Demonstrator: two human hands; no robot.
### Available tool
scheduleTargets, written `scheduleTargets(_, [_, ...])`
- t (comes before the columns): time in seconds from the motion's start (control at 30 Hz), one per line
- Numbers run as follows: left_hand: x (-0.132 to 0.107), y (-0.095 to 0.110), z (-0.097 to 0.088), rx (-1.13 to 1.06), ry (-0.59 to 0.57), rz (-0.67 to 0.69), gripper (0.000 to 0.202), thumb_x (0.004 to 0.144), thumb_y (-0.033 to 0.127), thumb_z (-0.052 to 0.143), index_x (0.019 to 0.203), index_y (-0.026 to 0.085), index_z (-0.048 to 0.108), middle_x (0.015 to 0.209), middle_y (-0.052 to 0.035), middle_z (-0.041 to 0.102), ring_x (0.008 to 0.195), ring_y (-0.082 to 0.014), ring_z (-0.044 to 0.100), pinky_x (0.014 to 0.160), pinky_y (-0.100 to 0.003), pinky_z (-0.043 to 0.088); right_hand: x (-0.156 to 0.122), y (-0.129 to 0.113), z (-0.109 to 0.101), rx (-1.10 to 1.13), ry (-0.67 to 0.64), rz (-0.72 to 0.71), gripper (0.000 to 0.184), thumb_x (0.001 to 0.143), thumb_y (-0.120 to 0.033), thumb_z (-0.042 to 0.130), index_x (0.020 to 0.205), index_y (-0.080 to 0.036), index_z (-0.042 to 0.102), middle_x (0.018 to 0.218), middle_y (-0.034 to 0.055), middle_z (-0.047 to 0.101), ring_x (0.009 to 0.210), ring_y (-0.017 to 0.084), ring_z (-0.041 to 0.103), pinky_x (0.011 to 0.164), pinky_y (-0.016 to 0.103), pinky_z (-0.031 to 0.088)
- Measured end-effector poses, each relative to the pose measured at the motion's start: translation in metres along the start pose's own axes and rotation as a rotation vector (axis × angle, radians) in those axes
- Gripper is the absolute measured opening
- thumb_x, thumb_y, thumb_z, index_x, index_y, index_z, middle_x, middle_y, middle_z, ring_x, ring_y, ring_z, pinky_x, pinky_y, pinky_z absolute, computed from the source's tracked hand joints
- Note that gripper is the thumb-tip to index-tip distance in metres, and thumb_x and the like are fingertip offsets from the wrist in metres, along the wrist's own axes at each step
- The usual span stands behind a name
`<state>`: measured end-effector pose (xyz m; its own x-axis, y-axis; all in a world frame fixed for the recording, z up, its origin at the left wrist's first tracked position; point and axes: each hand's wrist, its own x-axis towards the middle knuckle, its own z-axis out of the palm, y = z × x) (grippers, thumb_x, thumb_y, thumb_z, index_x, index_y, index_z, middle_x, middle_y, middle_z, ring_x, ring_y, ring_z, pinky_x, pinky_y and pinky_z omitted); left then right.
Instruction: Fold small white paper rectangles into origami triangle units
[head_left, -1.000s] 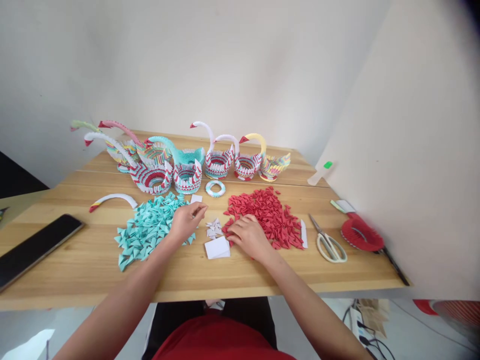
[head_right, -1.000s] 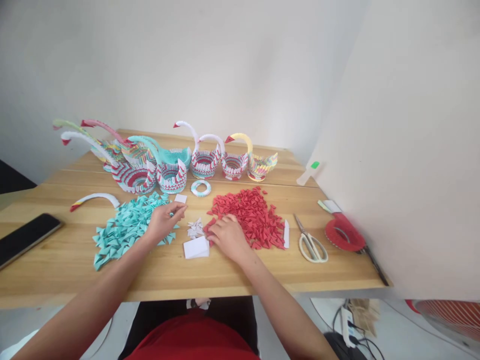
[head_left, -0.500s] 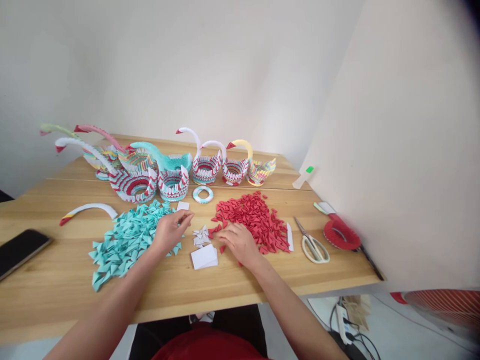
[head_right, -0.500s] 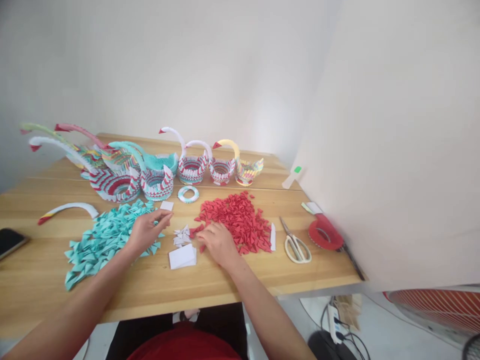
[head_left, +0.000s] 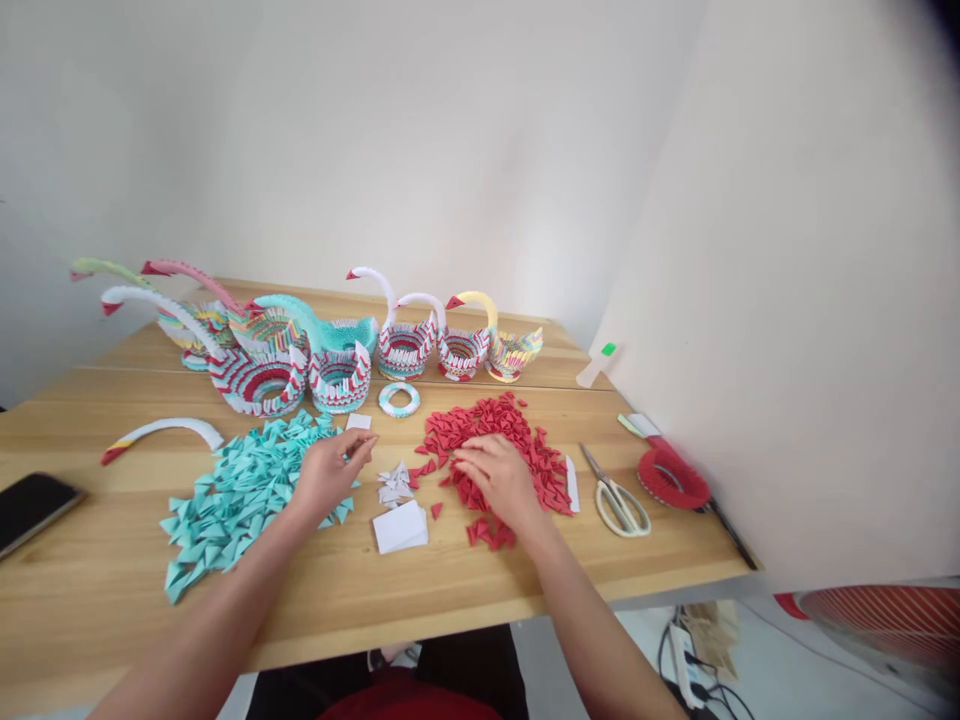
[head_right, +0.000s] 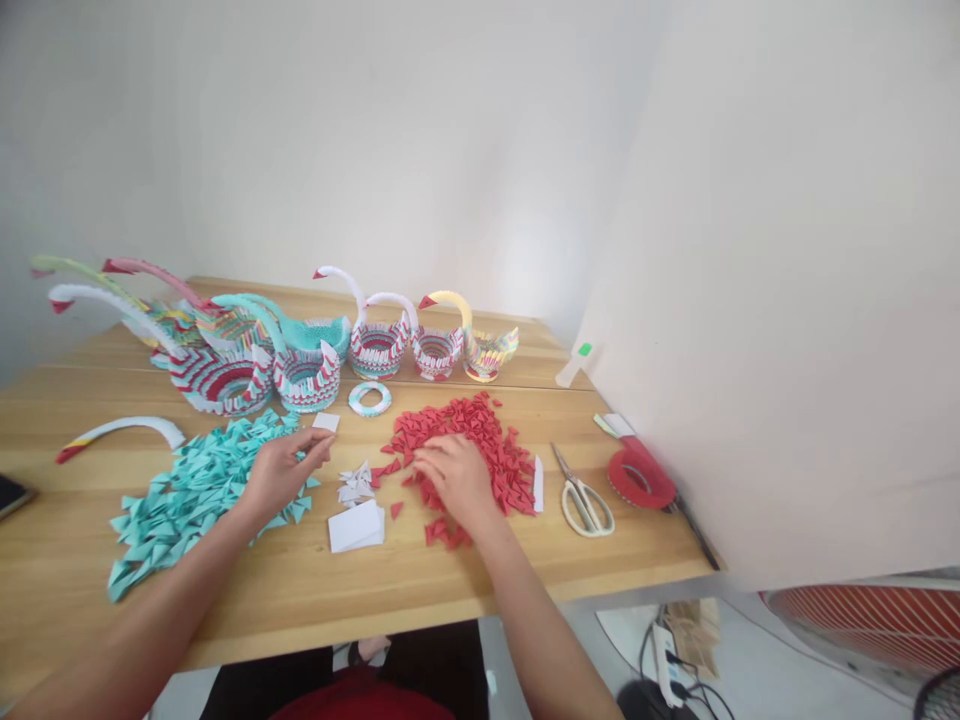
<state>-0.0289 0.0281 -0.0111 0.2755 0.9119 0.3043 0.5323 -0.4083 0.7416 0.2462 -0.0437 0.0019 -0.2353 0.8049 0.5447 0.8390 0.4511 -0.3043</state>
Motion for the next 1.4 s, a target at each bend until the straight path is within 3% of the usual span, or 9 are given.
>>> scheduleTargets(0.1, [-0.001, -0.003, 0.001, 0.015, -0.002, 0.028, 0.031, 0.087, 0.042, 0.046, 0.087, 0.018, 0.065, 0.065, 0.0003, 0.064, 0.059, -0.0147, 0.057, 0.057, -0.022, 0.038, 0.014, 0.033, -0.026, -0.083, 0.043, 0.111, 0.024, 0.094, -0.025, 0.049, 0.102, -0.022, 0.071, 0.104, 0.0076, 0.068, 0.099, 0.021, 0.059, 0.09, 0.038, 0.046])
scheduleTargets(0.23, [-0.001, -0.005, 0.001, 0.017, 0.006, 0.062, 0.031, 0.088, 0.042, 0.045, 0.086, 0.019, 0.065, 0.063, 0.001, 0.063, 0.058, -0.0143, 0.057, 0.057, -0.022, 0.038, 0.037, 0.079, -0.044, -0.207, -0.094, 0.247, 0.029, 0.095, -0.022, 0.043, 0.109, -0.02, 0.069, 0.113, 0.0082, 0.067, 0.107, 0.02, 0.058, 0.097, 0.035, 0.042])
scheduleTargets(0.47, [0.001, -0.003, 0.001, 0.028, 0.025, 0.082, 0.031, 0.088, 0.043, 0.044, 0.084, 0.02, 0.065, 0.061, 0.0017, 0.063, 0.053, -0.0137, 0.055, 0.054, -0.021, 0.037, 0.063, 0.118, -0.013, -0.215, -0.296, 0.262, 0.04, 0.09, -0.007, 0.04, 0.118, -0.019, 0.065, 0.124, 0.0086, 0.064, 0.113, 0.02, 0.058, 0.098, 0.033, 0.042])
scheduleTargets(0.57, [0.001, -0.003, 0.0, 0.038, 0.011, 0.081, 0.03, 0.088, 0.042, 0.044, 0.084, 0.019, 0.064, 0.061, 0.0018, 0.062, 0.055, -0.0136, 0.055, 0.055, -0.021, 0.037, 0.067, 0.119, 0.002, -0.174, -0.358, 0.245, 0.042, 0.088, -0.003, 0.04, 0.12, -0.017, 0.063, 0.129, 0.0098, 0.061, 0.119, 0.019, 0.055, 0.102, 0.033, 0.039])
scheduleTargets(0.67, [0.001, -0.003, 0.001, 0.033, 0.0, 0.074, 0.029, 0.089, 0.041, 0.045, 0.084, 0.019, 0.064, 0.062, 0.0018, 0.062, 0.057, -0.0138, 0.056, 0.056, -0.022, 0.037, 0.067, 0.113, 0.004, -0.124, -0.402, 0.245, 0.037, 0.086, -0.004, 0.044, 0.113, -0.015, 0.067, 0.12, 0.0109, 0.066, 0.112, 0.02, 0.06, 0.099, 0.034, 0.042])
scheduleTargets(0.87, [0.0, -0.007, 0.004, 0.025, -0.008, 0.079, 0.028, 0.089, 0.04, 0.045, 0.087, 0.019, 0.065, 0.064, 0.0013, 0.064, 0.059, -0.0142, 0.058, 0.058, -0.022, 0.037, 0.049, 0.098, -0.037, 0.064, -0.449, 0.231, 0.029, 0.092, -0.018, 0.045, 0.114, -0.02, 0.064, 0.11, 0.0042, 0.071, 0.1, 0.017, 0.065, 0.089, 0.03, 0.049])
scheduleTargets(1.0, [0.0, -0.007, 0.005, 0.024, -0.015, 0.086, 0.028, 0.089, 0.04, 0.046, 0.088, 0.019, 0.065, 0.064, 0.0012, 0.064, 0.059, -0.0144, 0.058, 0.057, -0.022, 0.037, 0.042, 0.091, -0.052, 0.076, -0.329, 0.307, 0.034, 0.096, -0.022, 0.036, 0.117, -0.02, 0.062, 0.108, 0.0057, 0.071, 0.096, 0.018, 0.067, 0.085, 0.032, 0.05])
scheduleTargets(1.1, [0.0, -0.006, 0.005, 0.029, -0.02, 0.078, 0.029, 0.089, 0.04, 0.046, 0.088, 0.019, 0.066, 0.064, 0.0012, 0.064, 0.059, -0.0143, 0.058, 0.057, -0.022, 0.037, 0.047, 0.083, -0.04, -0.074, -0.311, 0.28, 0.03, 0.095, -0.021, 0.04, 0.112, -0.02, 0.065, 0.112, 0.0053, 0.07, 0.102, 0.018, 0.064, 0.09, 0.031, 0.047])
scheduleTargets(1.4, [0.001, -0.009, 0.005, 0.052, 0.001, 0.076, 0.028, 0.089, 0.039, 0.045, 0.088, 0.019, 0.066, 0.063, 0.0009, 0.065, 0.059, -0.0148, 0.059, 0.056, -0.022, 0.037, 0.075, 0.064, 0.005, -0.292, -0.457, 0.229, 0.018, 0.085, -0.017, 0.057, 0.097, -0.02, 0.07, 0.104, 0.0077, 0.072, 0.103, 0.021, 0.062, 0.09, 0.029, 0.043])
